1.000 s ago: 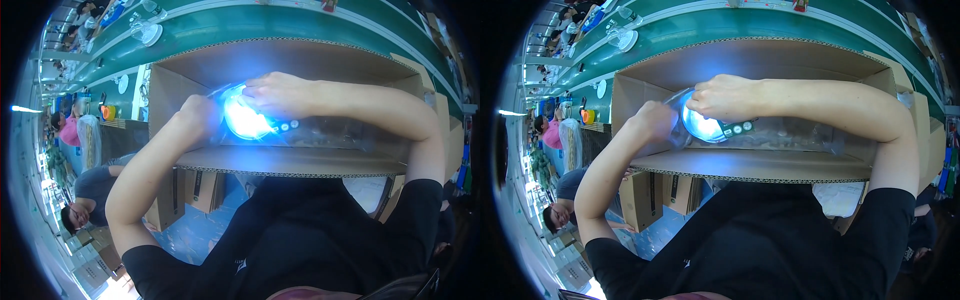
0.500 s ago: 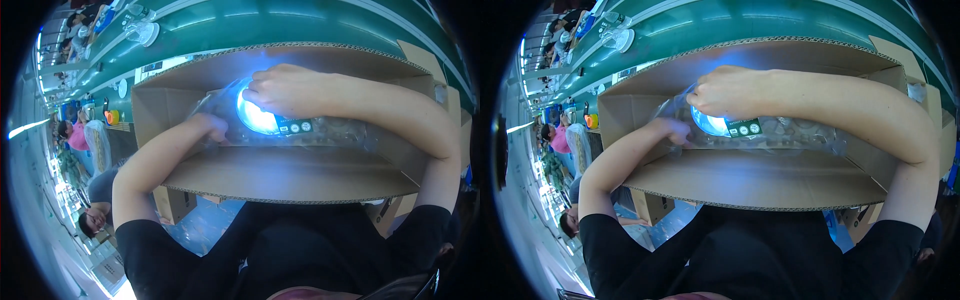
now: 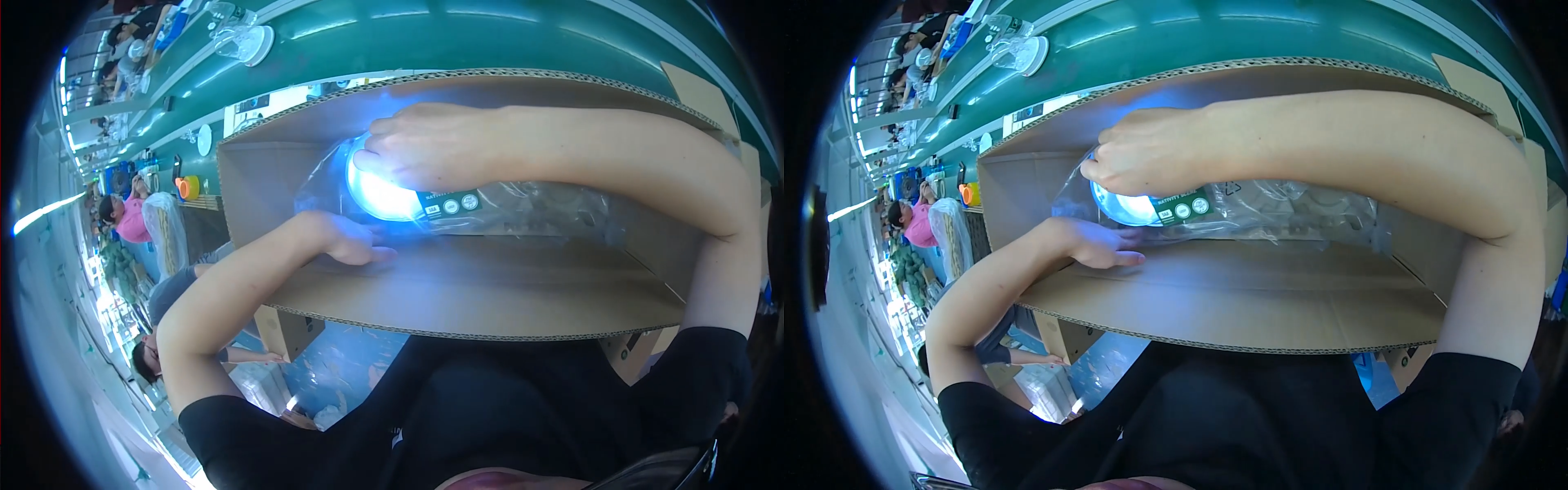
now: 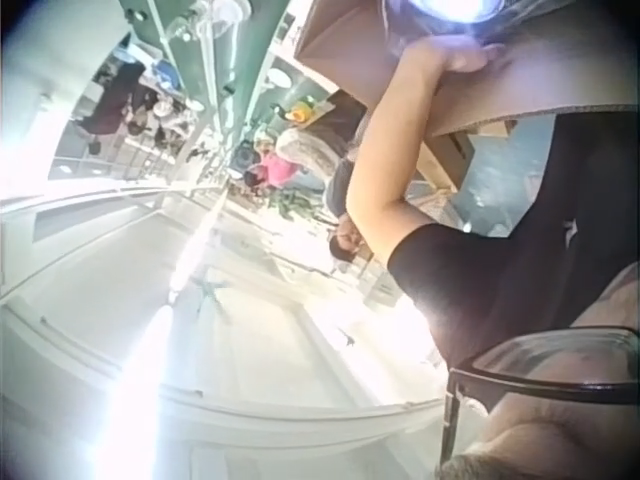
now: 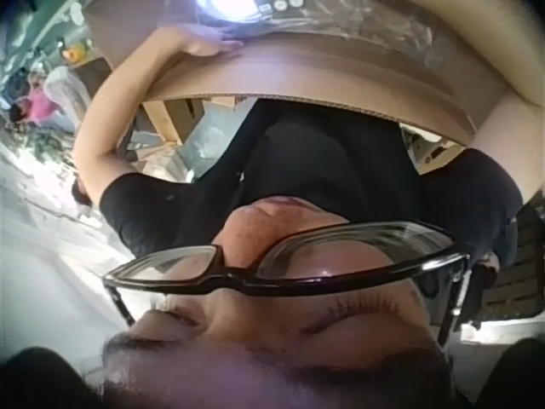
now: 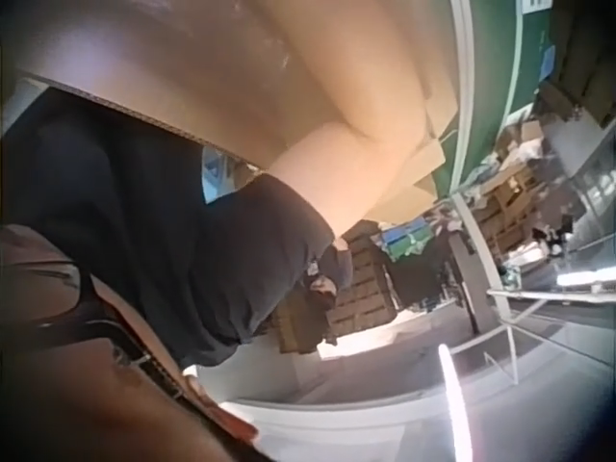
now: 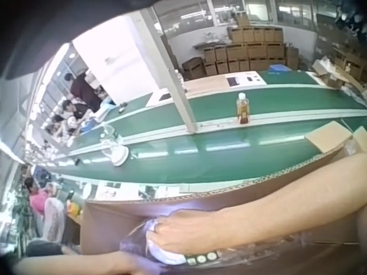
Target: Packaging glowing dome-shaped lamps into cardboard boxes.
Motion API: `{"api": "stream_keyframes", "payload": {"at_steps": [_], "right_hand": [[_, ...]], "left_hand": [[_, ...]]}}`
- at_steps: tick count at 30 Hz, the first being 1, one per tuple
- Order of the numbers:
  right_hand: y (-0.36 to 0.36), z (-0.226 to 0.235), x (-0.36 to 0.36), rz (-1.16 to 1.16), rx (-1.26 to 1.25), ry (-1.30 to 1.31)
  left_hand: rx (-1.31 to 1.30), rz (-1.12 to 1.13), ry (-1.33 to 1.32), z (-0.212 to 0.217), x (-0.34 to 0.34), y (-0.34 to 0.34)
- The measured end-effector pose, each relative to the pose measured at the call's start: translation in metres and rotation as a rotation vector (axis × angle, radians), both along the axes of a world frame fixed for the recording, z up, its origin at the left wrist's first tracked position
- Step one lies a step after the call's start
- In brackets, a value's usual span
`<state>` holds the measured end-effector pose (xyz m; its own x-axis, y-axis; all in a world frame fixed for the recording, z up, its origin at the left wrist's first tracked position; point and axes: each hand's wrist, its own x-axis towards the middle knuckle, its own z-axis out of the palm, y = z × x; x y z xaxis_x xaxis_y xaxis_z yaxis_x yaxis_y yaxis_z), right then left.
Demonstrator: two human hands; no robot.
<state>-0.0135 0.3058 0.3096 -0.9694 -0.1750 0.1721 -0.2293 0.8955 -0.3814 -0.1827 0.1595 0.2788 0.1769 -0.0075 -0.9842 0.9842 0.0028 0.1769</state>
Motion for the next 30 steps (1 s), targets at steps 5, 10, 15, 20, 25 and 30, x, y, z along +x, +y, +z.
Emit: {"api": "stream_keyframes", "payload": {"at_steps": [5, 10, 15, 20, 25, 30], "right_hand": [[-0.016, -0.012, -0.016, -0.013, 0.035, 0.069], [-0.031, -0.037, -0.036, -0.049, -0.074, 0.01], [-0.036, -0.051, -0.045, -0.051, -0.107, 0.133], [-0.034, -0.061, -0.051, -0.137, -0.27, -0.181], [-0.018, -0.052, -0.018, -0.3, -0.33, -0.4], [-0.005, -0.14, 0.062, -0.002, 0.22, -0.161]], "left_hand": [[-0.004, -0.029, -0.172, 0.002, 0.033, -0.004], [0.053, 0.025, -0.19, 0.055, 0.025, 0.012], [0.821, 0.162, -0.046, 0.128, -0.018, 0.022], [1.003, 0.168, -0.018, 0.082, -0.028, -0.008], [1.073, -0.009, -0.081, 0.039, -0.031, -0.01], [1.117, -0.09, -0.146, 0.019, -0.039, 0.001]]}}
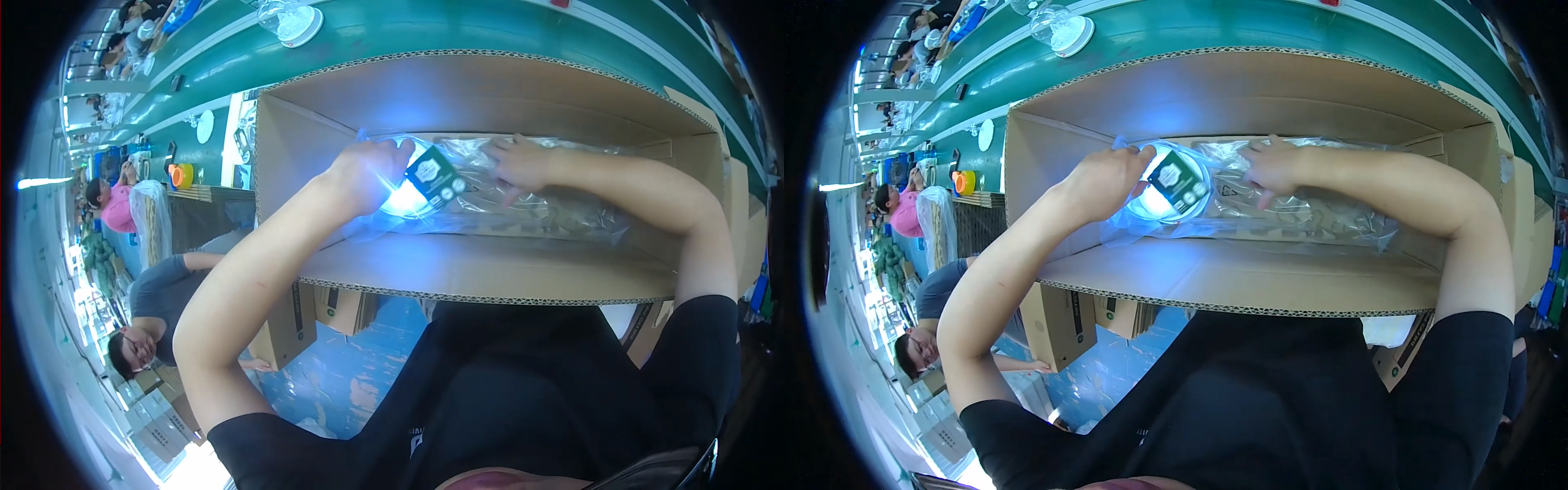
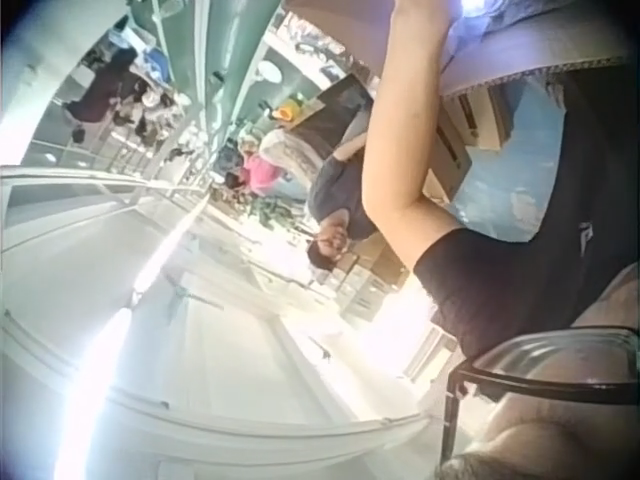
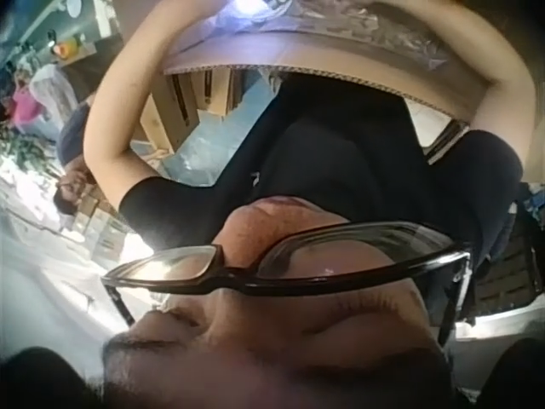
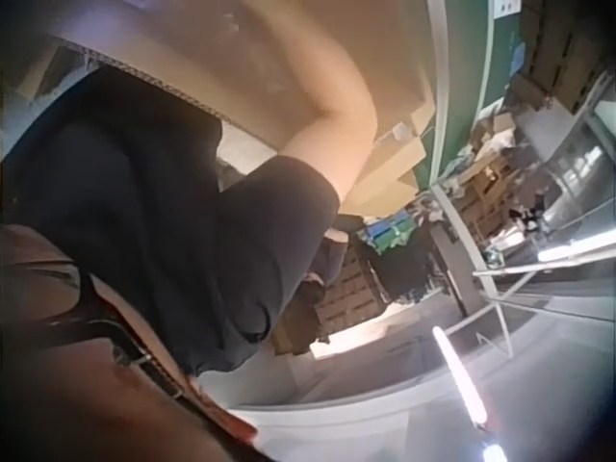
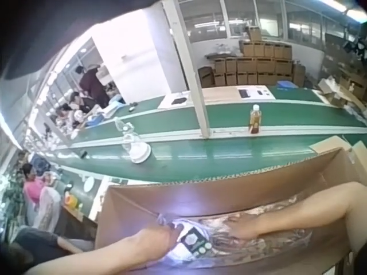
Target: Packaging glowing dome-shaped lamps into cardboard boxes.
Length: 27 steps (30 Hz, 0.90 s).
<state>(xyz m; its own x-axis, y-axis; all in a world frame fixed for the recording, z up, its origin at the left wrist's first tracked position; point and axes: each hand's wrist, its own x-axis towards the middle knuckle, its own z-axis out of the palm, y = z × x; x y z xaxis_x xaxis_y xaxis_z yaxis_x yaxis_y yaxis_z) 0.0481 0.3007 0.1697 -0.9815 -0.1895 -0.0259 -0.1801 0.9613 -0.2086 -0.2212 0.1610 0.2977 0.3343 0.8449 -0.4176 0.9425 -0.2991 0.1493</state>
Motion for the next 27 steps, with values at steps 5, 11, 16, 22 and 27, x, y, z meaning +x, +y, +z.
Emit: {"api": "stream_keyframes", "payload": {"at_steps": [5, 11, 16, 22, 27], "right_hand": [[-0.013, -0.033, 0.006, -0.309, -0.173, -0.433], [0.002, 0.002, 0.012, -0.234, -0.111, -0.676], [-0.02, 0.019, -0.005, -0.274, 0.232, -0.599], [-0.107, 0.04, -0.033, -0.233, -0.047, -0.348], [-0.108, -0.015, -0.052, -0.073, -0.445, -0.46]], "left_hand": [[0.117, 0.051, -0.074, 0.016, -0.005, -0.012], [0.16, 0.032, -0.148, 0.029, -0.006, -0.015], [0.07, 0.176, -0.118, 0.047, -0.011, -0.023], [0.11, 0.174, -0.095, 0.057, -0.001, -0.018], [0.141, 0.169, -0.098, 0.051, -0.006, -0.015]]}}
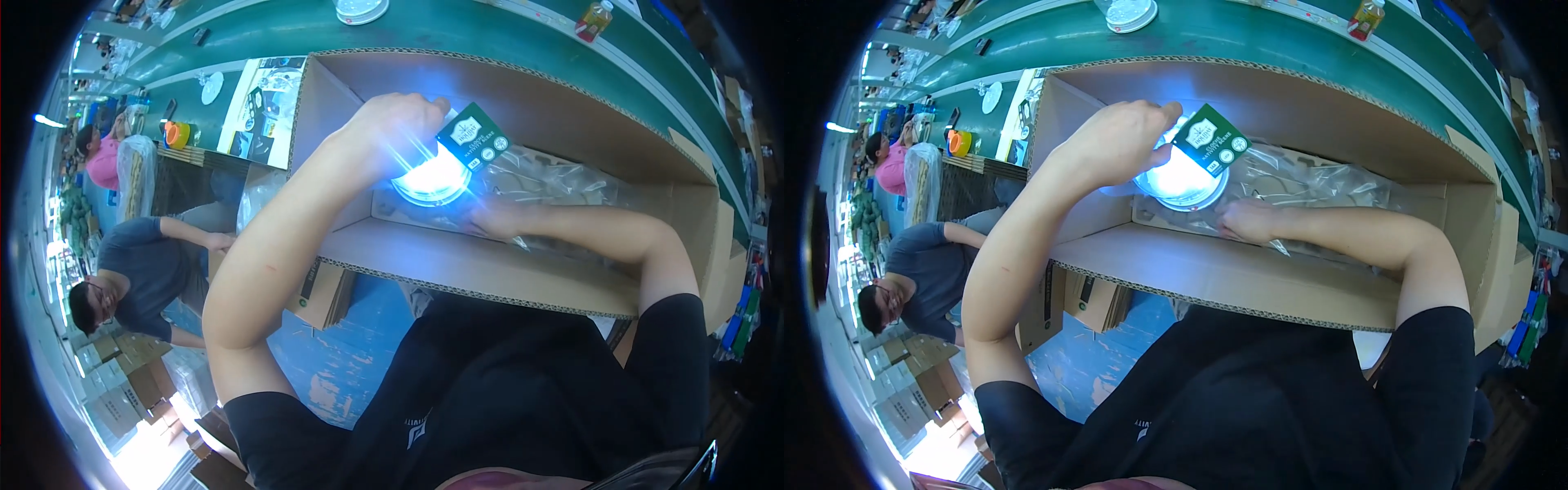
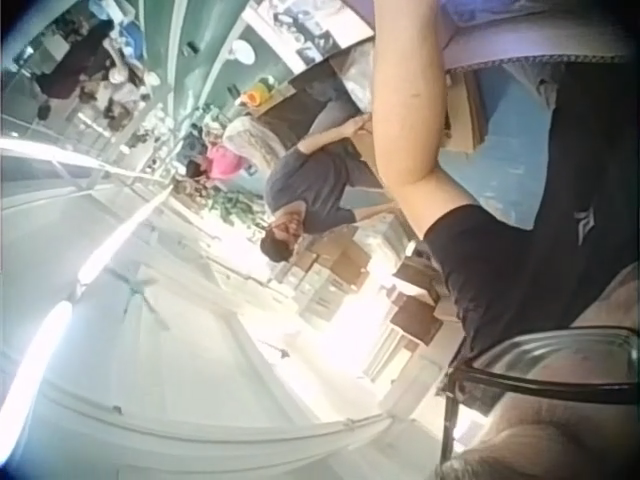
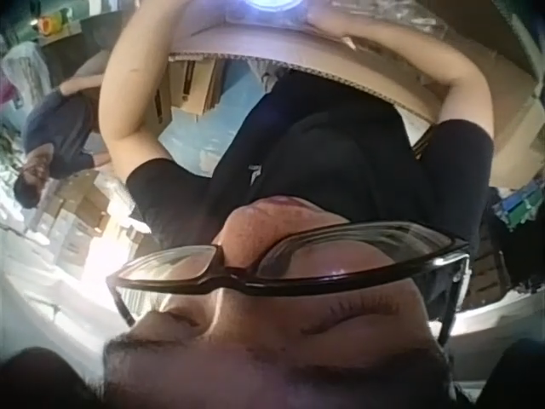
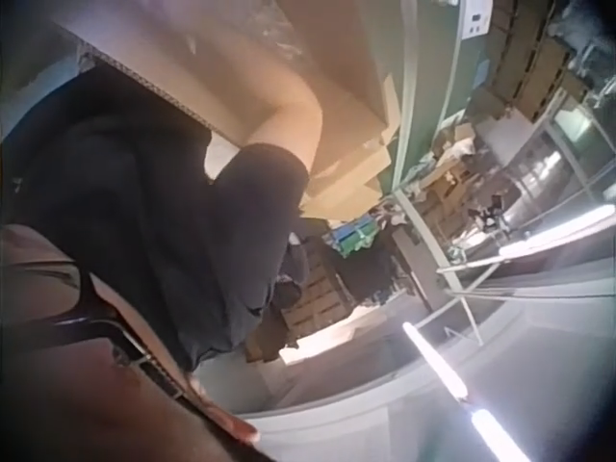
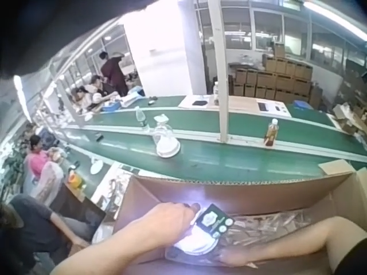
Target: Packaging glowing dome-shaped lamps into cardboard boxes.
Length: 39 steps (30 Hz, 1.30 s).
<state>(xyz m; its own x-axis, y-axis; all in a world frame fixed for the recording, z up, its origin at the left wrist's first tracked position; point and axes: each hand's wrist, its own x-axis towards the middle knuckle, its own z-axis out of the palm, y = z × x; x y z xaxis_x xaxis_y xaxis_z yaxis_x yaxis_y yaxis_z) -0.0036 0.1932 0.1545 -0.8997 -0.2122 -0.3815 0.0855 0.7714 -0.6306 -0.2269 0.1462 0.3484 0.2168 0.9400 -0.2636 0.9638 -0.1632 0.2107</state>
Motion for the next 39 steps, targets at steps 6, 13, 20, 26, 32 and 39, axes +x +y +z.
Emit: {"api": "stream_keyframes", "payload": {"at_steps": [6, 13, 20, 26, 32, 39], "right_hand": [[0.024, -0.008, 0.037, 0.201, 0.12, -0.157], [0.036, 0.043, -0.011, 0.063, 0.06, -0.042], [0.027, -0.022, 0.024, -0.038, 0.292, 0.07], [0.037, -0.053, 0.043, -0.026, 0.33, 0.143], [0.043, -0.034, 0.046, 0.099, 0.433, 0.015], [0.049, -0.017, 0.049, 0.088, 0.505, -0.048]], "left_hand": [[-0.006, -0.04, -0.015, -0.004, -0.006, -0.006], [-0.055, -0.02, -0.039, -0.003, -0.007, -0.011], [-0.092, -0.002, 0.023, -0.004, 0.0, -0.005], [-0.114, -0.004, 0.019, -0.01, -0.001, -0.004], [-0.129, -0.021, 0.036, -0.018, -0.005, -0.008], [-0.168, 0.001, 0.084, -0.021, -0.004, -0.004]]}}
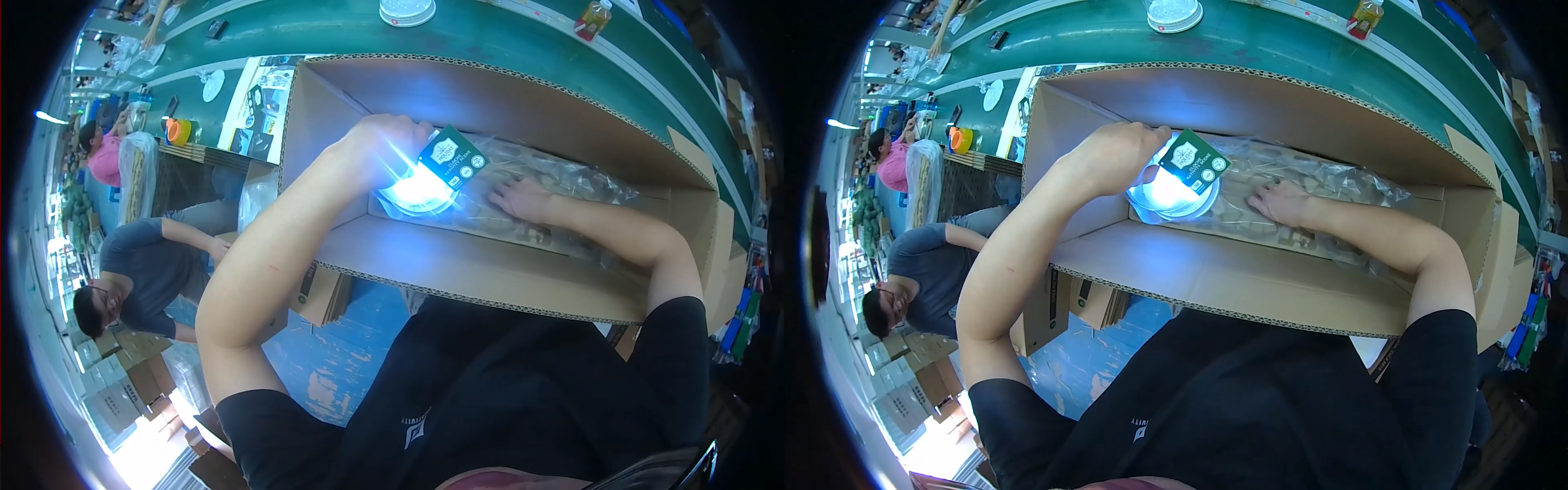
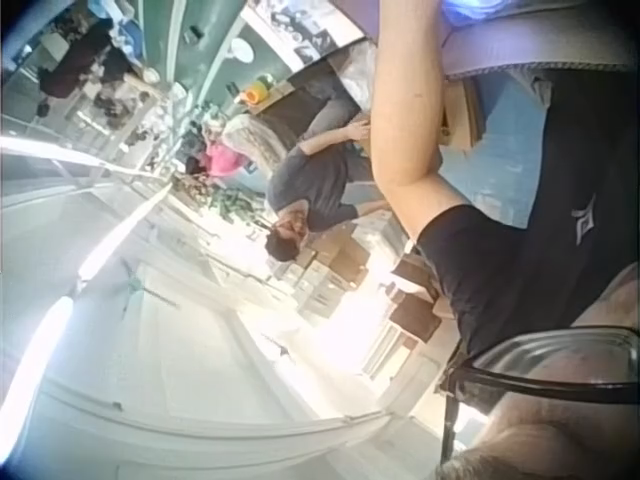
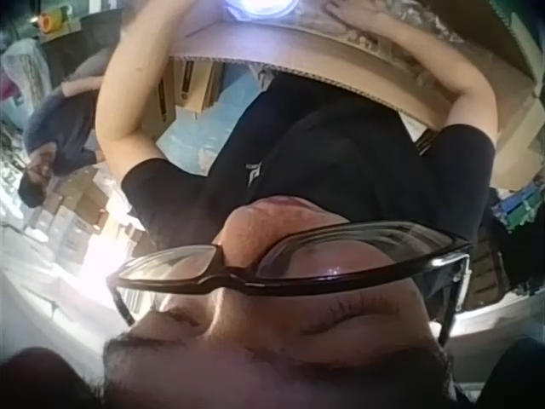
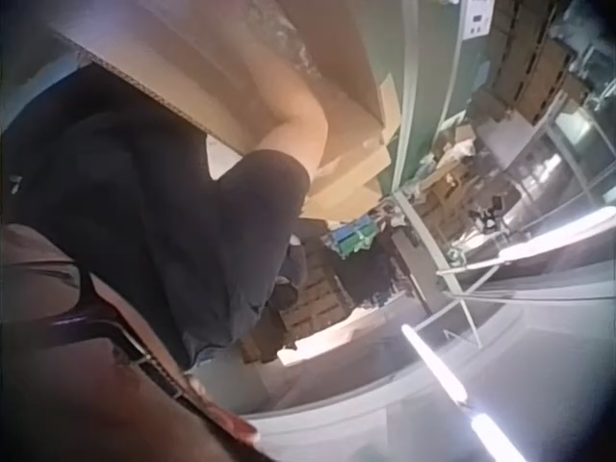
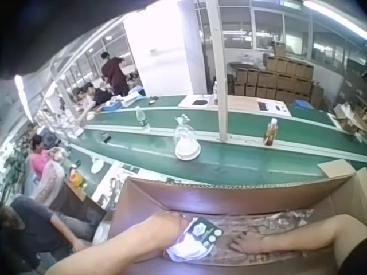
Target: Packaging glowing dome-shaped lamps into cardboard boxes.
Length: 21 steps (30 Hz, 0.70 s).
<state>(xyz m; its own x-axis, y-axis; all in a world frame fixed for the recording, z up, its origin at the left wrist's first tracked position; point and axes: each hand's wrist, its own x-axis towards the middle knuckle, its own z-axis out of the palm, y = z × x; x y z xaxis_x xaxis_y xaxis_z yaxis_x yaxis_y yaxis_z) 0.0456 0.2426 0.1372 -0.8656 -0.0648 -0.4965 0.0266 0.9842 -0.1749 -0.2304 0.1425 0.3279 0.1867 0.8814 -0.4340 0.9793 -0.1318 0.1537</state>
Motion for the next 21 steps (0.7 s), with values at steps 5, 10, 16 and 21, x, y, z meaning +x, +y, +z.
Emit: {"api": "stream_keyframes", "payload": {"at_steps": [5, 10, 16, 21], "right_hand": [[-0.008, 0.017, -0.014, -0.097, -0.234, 0.07], [-0.02, 0.027, -0.024, -0.021, -0.371, 0.175], [-0.012, 0.022, -0.015, 0.028, -0.313, 0.032], [-0.009, 0.016, -0.015, -0.075, -0.327, -0.019]], "left_hand": [[-0.035, 0.003, -0.046, 0.002, -0.002, -0.001], [-0.15, -0.006, 0.083, 0.001, 0.011, -0.005], [-0.013, -0.077, -0.016, -0.029, 0.016, -0.012], [-0.007, -0.133, 0.013, -0.025, 0.016, -0.015]]}}
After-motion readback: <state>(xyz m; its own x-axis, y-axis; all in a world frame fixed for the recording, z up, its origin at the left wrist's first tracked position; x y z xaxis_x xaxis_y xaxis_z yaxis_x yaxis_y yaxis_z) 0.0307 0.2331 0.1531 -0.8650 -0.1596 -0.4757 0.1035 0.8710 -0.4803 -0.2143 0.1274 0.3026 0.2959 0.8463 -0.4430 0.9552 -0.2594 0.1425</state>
